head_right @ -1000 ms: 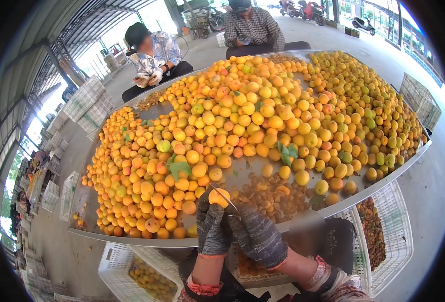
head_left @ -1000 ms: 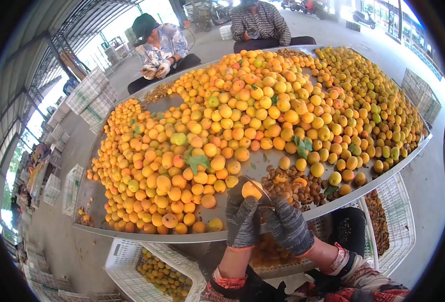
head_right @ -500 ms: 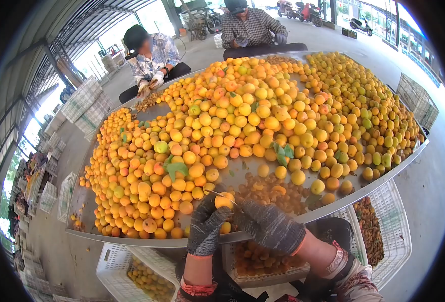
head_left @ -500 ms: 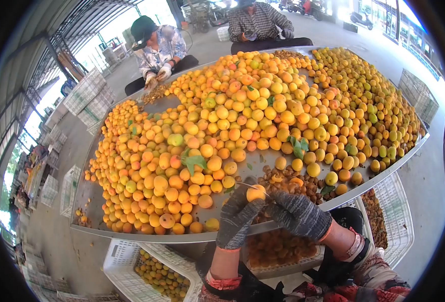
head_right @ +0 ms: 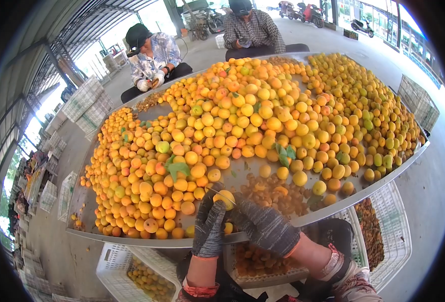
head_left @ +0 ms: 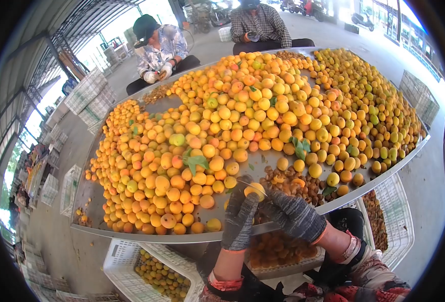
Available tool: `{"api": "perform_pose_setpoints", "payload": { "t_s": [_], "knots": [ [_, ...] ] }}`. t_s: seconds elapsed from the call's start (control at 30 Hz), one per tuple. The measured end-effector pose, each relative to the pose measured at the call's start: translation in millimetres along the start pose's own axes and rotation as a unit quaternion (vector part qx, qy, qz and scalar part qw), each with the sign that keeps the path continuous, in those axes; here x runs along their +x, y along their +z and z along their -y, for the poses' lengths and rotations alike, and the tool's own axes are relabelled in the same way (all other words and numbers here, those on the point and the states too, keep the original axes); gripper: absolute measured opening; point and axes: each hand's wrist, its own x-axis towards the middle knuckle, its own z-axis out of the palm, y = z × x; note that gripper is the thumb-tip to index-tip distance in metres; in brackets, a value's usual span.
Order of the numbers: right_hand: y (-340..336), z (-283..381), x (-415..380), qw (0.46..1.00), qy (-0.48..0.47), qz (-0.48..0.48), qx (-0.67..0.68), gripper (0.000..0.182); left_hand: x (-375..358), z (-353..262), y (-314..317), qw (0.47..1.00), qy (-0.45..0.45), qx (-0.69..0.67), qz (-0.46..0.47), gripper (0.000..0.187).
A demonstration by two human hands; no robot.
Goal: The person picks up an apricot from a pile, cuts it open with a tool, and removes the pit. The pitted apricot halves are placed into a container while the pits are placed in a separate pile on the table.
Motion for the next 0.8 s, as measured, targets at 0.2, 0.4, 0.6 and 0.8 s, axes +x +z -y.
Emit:
{"api": "perform_pose_setpoints", "payload": {
  "t_s": [0.2,0.4,0.6,0.8],
  "knots": [
    [25,-8,-4,0.995,-0.045,-0.079,-0.033,0.04,1,11,8,0.996,0.018,-0.074,-0.049,0.037],
    [30,-3,-8,0.995,-0.023,-0.061,-0.071,0.032,6,22,6,0.987,0.021,-0.14,-0.076,0.039],
    [33,0,-10,0.981,-0.03,-0.048,0.188,0.03,0,11,6,0.994,0.019,-0.093,-0.048,0.039],
    [22,6,-10,0.973,0.136,-0.053,0.181,0.024,13,8,13,0.967,-0.055,-0.237,-0.08,0.037]
  ]
}}
